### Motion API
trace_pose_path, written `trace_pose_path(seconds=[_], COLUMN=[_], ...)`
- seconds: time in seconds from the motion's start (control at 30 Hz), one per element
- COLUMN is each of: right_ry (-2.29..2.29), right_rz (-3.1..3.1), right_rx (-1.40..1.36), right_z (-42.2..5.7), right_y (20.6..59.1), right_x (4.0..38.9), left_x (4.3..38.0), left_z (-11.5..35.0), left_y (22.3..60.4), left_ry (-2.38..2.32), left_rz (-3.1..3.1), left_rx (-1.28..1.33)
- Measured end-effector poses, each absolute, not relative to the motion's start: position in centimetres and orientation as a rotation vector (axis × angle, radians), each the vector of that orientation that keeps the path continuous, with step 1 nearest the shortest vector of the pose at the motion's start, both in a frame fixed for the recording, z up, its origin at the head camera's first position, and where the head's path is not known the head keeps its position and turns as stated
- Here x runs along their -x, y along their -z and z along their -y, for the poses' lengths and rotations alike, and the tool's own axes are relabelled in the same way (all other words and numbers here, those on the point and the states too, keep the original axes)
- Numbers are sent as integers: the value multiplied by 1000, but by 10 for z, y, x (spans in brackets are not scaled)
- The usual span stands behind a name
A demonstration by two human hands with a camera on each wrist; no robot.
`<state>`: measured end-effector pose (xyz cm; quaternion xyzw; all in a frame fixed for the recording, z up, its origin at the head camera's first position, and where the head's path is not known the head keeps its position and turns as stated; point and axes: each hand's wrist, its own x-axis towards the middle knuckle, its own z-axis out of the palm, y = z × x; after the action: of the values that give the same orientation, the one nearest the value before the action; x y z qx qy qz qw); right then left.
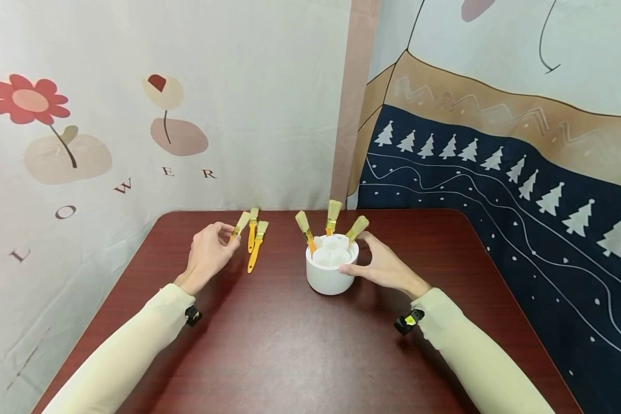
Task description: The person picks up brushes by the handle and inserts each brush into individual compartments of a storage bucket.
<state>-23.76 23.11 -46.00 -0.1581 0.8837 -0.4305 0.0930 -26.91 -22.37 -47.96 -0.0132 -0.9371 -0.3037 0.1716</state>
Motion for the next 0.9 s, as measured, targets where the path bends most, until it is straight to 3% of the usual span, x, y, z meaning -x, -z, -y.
trace_pose_path(seconds=[0.9], right_ry=[1273], right_rz=[-2685], right_rx=[421], right_z=[-223], right_y=[459], right_x=[230], left_x=[244], left_z=[175], left_y=[450], left_ry=[976], left_rz=[2487], left_rx=[228])
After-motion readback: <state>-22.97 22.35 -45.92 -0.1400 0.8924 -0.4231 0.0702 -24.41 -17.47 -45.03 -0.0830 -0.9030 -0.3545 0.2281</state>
